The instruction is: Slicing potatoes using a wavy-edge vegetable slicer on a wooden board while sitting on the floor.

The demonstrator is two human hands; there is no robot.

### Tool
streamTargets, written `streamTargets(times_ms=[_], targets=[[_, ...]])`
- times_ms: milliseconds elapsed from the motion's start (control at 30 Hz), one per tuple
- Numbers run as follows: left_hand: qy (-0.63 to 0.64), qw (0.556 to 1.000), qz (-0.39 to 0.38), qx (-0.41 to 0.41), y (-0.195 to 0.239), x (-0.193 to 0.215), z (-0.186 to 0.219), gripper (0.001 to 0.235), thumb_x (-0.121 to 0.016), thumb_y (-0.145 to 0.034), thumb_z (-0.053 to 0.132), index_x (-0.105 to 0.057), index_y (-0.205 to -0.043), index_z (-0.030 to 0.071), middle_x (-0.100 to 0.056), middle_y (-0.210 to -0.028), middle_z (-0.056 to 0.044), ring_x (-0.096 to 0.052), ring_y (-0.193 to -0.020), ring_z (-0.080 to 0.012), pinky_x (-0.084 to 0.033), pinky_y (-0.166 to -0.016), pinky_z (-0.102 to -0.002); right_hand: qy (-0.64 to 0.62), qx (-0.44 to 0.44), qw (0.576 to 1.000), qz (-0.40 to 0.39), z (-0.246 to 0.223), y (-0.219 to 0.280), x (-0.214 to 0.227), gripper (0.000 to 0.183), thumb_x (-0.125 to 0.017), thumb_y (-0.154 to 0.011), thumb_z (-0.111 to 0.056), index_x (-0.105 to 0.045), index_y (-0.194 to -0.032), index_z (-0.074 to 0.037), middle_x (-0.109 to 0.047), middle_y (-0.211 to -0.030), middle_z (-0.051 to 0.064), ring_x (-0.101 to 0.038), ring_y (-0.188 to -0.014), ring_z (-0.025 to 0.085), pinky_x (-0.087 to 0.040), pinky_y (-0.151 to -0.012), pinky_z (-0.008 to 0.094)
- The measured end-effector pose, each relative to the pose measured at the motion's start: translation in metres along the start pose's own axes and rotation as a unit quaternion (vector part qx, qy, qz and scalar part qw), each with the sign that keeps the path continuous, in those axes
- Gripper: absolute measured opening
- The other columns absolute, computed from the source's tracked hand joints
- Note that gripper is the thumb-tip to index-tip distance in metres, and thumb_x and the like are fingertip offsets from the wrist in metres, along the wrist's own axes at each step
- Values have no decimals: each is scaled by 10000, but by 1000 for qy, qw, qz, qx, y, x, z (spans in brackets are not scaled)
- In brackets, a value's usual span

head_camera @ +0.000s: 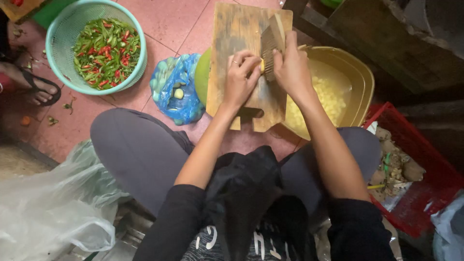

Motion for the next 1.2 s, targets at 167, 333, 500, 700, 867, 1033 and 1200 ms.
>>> streamTargets(times_ms=[167, 333, 500, 700, 867, 1033, 1200], targets=[[20, 999, -26, 13, -1, -5, -12, 133, -726, -914, 70, -720, -1046, 85, -663, -1099, -91, -648, -1033, -306, -540, -914, -397, 7, -11, 999, -35, -10, -4, -1, 397, -630, -1009, -112, -376, -1303, -30, -675, -845, 326, -637, -843, 567, -484, -702, 629], [24, 999, -39, 0, -3, -2, -12, 128, -716, -916, 69, -707, -1043, 83, -666, -1094, -100, -650, -1032, -318, -536, -915, -405, -9, 54, 997, -56, -14, -11, -14, 400, -653, -968, -46, -378, -1256, -12, -657, -933, 356, -637, -909, 573, -504, -720, 614], [16, 998, -56, -9, -7, -5, -9, 112, -720, -934, 71, -701, -1044, 78, -670, -1079, -109, -648, -1029, -330, -529, -918, -415, -3, 37, 997, -66, -7, -11, -28, 335, -614, -968, -8, -382, -1210, -10, -637, -975, 362, -610, -952, 587, -477, -775, 623], [2, 998, -43, -47, 3, -8, -10, 172, -717, -944, 77, -695, -1114, 91, -660, -1130, -109, -642, -1086, -337, -518, -967, -421, 26, 67, 997, -5, 16, -7, -48, 333, -625, -961, -10, -398, -1204, -27, -645, -984, 352, -608, -957, 580, -477, -774, 622], [-15, 998, -52, -27, 5, -18, -20, 361, -761, -823, 92, -631, -1159, 75, -602, -1182, -161, -597, -1088, -375, -505, -947, -444, -32, 22, 999, -31, 42, -13, -27, 412, -665, -951, -79, -417, -1277, -34, -666, -1012, 343, -630, -978, 553, -506, -802, 589], [-20, 998, -43, -30, 6, 6, -30, 385, -720, -818, 39, -600, -1183, 59, -590, -1209, -158, -602, -1145, -391, -517, -978, -448, -137, -126, 980, -64, 70, -30, -30, 356, -608, -980, -152, -413, -1250, -27, -703, -1142, 218, -772, -915, 428, -644, -661, 508], [37, 984, -105, -136, 6, 25, -3, 349, -692, -825, -22, -601, -1155, 47, -634, -1291, -159, -631, -1207, -395, -511, -1041, -448, -184, -46, 978, -83, 47, -49, -43, 407, -673, -1004, -98, -430, -1313, 3, -709, -1112, 257, -797, -784, 350, -615, -497, 372]])
Point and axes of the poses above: each hand's wrist, its own y-axis away from the middle knuckle, its own x-axis out of the back of the hand, z = x × y, the point moved 7 cm from there along -y, towards the middle knuckle
